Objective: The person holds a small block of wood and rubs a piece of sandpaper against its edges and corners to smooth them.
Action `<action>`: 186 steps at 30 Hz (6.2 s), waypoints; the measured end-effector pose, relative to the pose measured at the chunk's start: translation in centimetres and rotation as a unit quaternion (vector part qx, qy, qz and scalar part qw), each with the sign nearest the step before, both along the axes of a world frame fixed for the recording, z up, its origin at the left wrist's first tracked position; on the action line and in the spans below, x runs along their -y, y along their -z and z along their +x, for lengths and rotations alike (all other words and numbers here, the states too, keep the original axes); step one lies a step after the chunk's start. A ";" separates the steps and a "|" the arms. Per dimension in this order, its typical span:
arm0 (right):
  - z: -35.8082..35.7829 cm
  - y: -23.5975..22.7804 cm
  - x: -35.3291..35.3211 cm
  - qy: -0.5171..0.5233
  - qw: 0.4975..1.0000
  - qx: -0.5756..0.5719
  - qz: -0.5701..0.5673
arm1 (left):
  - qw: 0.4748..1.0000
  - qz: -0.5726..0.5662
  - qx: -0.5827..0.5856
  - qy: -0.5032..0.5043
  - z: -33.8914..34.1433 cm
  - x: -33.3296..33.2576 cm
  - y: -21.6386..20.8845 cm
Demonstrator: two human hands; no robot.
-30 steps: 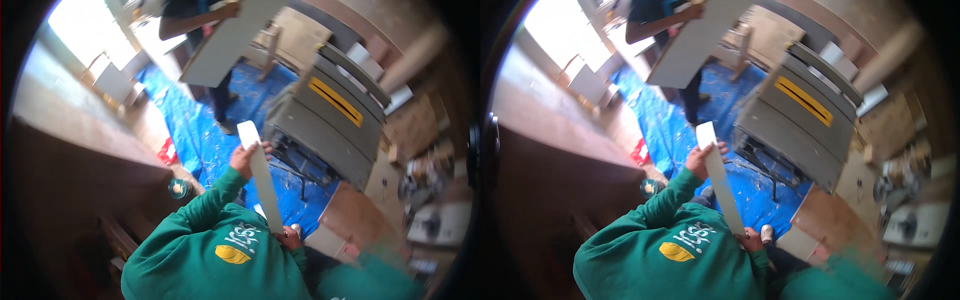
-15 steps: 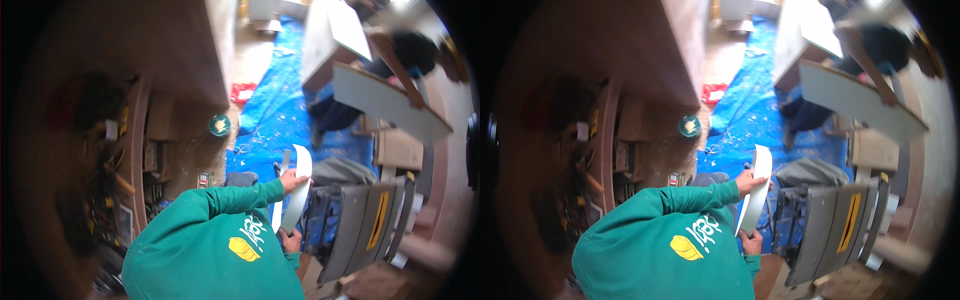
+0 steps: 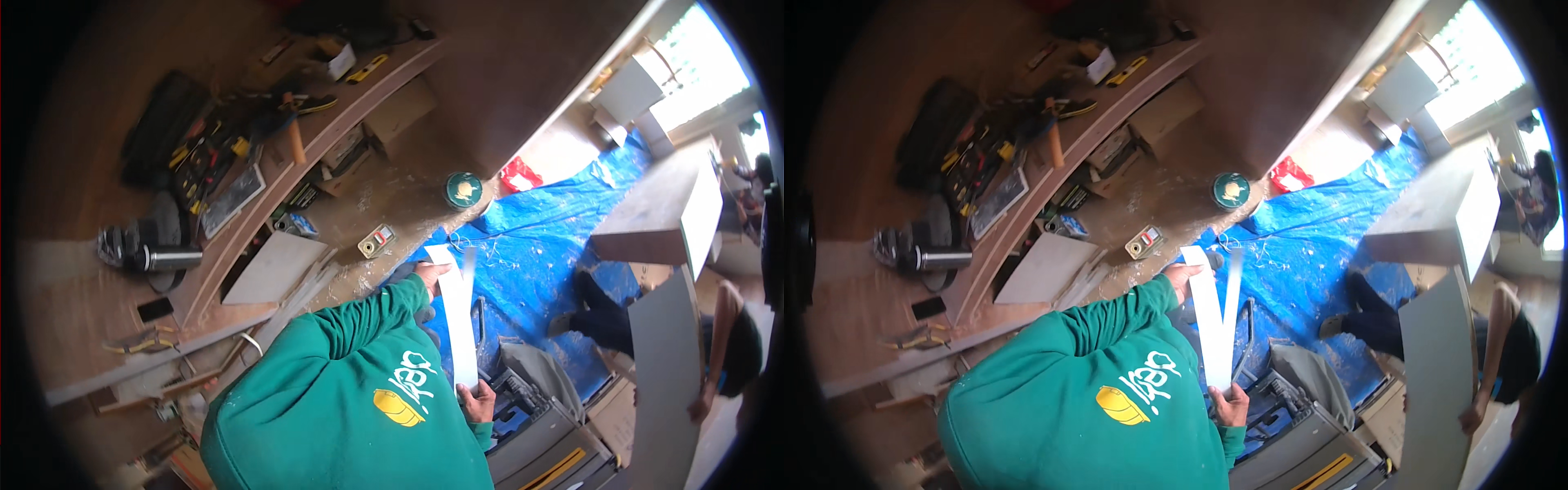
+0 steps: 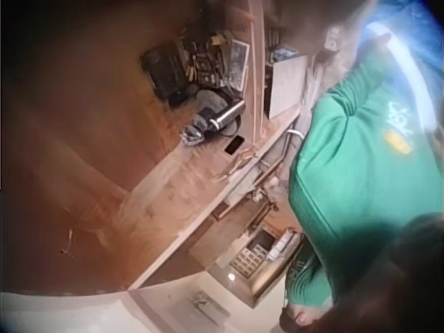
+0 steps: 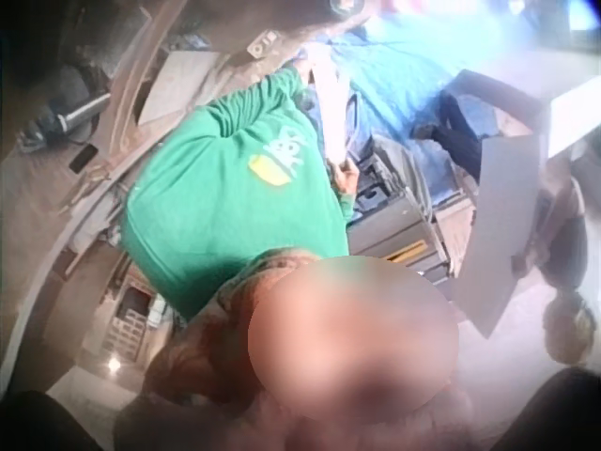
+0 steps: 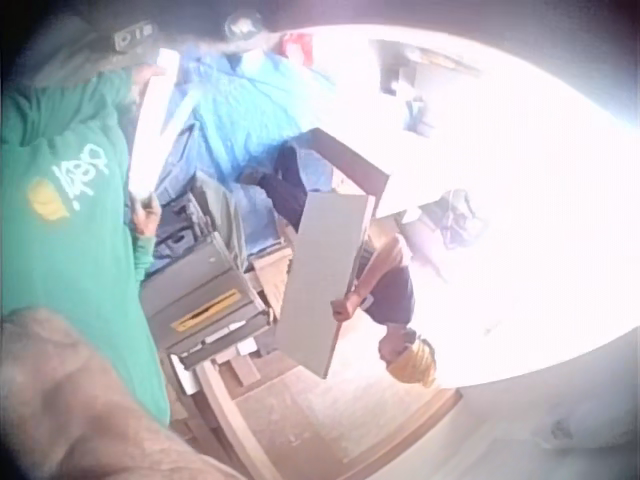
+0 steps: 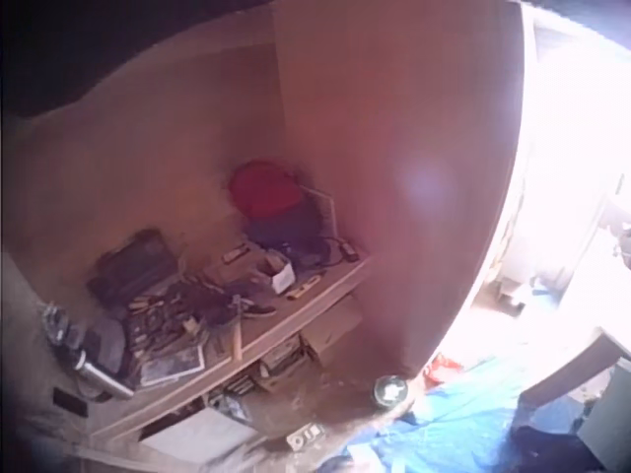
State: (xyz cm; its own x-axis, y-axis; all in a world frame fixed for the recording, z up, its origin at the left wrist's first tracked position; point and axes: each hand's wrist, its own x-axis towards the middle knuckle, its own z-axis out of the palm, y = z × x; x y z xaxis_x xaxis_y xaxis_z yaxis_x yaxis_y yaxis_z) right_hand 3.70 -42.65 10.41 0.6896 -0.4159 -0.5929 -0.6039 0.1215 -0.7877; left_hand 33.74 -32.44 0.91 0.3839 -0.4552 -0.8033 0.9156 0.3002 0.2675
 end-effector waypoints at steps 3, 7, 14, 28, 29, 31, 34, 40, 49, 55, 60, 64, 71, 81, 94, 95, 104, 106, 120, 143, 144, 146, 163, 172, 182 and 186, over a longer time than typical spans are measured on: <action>0.4 0.8 0.5 -0.067 0.998 0.003 -0.006 | 0.995 0.009 -0.006 -0.095 1.2 -2.1 -0.4; 2.5 0.6 2.3 -0.104 0.995 0.008 0.004 | 0.978 0.015 0.053 -0.203 3.2 -4.1 -0.4; 11.1 -3.8 4.5 -0.222 0.970 -0.038 -0.095 | 0.955 -0.007 0.033 -0.296 7.5 -7.6 3.2; 17.5 0.7 6.1 -0.165 0.984 -0.032 -0.058 | 0.928 0.071 0.319 -0.178 18.5 -7.5 -10.5; 17.8 0.7 6.0 -0.157 0.985 -0.033 -0.057 | 0.934 0.047 0.309 -0.175 19.0 -7.2 -10.5; 18.5 0.3 6.1 -0.158 0.985 -0.024 -0.063 | 0.936 0.030 0.307 -0.172 19.8 -6.4 -11.4; 17.9 2.8 6.2 -0.190 0.974 -0.076 -0.102 | 0.941 -0.012 0.293 -0.167 20.6 -6.1 -12.2; 18.3 4.1 5.6 -0.164 0.978 -0.082 -0.097 | 0.946 -0.051 0.293 -0.131 22.0 -4.7 -12.1; 22.2 1.3 3.9 -0.075 0.992 -0.029 -0.099 | 0.949 -0.063 0.310 -0.006 16.9 1.7 -12.0; 21.9 -0.6 3.3 -0.032 0.990 0.005 -0.139 | 0.954 -0.053 0.293 0.031 16.7 2.2 -11.1; 19.1 -1.1 2.3 0.002 0.983 -0.022 -0.182 | 0.957 -0.038 0.286 0.015 21.9 1.7 -13.8; 16.4 -0.2 0.9 0.049 0.975 -0.013 -0.218 | 0.961 -0.046 0.268 0.053 22.1 4.2 -8.3; 10.6 -1.8 -2.2 0.175 0.966 -0.028 -0.188 | 0.967 -0.073 0.150 0.194 19.5 8.1 -6.4; 2.2 -3.4 -12.3 0.402 0.893 -0.112 -0.169 | 0.868 -0.098 0.198 0.446 9.2 16.2 -7.7; -5.7 -3.2 -23.6 0.573 0.776 -0.166 -0.204 | 0.774 -0.137 0.179 0.591 -7.3 18.6 -6.9; -5.8 -3.2 -23.8 0.575 0.775 -0.165 -0.203 | 0.773 -0.137 0.179 0.593 -8.1 18.8 -7.2; -3.7 -2.7 -24.8 0.604 0.734 -0.220 -0.219 | 0.769 -0.098 0.144 0.615 -12.6 19.4 -7.6; -3.5 -3.0 -24.4 0.573 0.768 -0.218 -0.185 | 0.790 -0.104 0.132 0.589 -12.6 19.4 -7.8; -3.4 -3.1 -17.5 0.521 0.822 -0.185 -0.139 | 0.806 -0.132 0.191 0.545 -6.2 22.8 -10.6; 1.0 -4.2 -18.8 0.653 0.683 -0.252 -0.208 | 0.729 -0.336 0.207 0.558 -11.1 32.2 -17.3; 1.3 -3.8 -19.4 0.664 0.670 -0.256 -0.211 | 0.720 -0.339 0.202 0.571 -11.5 32.2 -17.2; 1.8 -3.2 -20.4 0.678 0.652 -0.264 -0.211 | 0.711 -0.330 0.192 0.590 -12.2 32.1 -17.2; 0.1 -3.9 -23.7 0.744 0.571 -0.205 -0.280 | 0.716 -0.290 0.196 0.604 -11.1 27.9 -15.5; -2.0 -3.7 -31.0 0.755 0.562 -0.205 -0.270 | 0.710 -0.272 0.188 0.622 -13.9 21.1 -14.9; -4.4 -3.4 -37.2 0.770 0.546 -0.210 -0.256 | 0.691 -0.291 0.193 0.633 -16.6 14.7 -16.1; -4.6 -3.0 -38.4 0.773 0.531 -0.220 -0.268 | 0.674 -0.306 0.176 0.649 -16.6 13.3 -15.2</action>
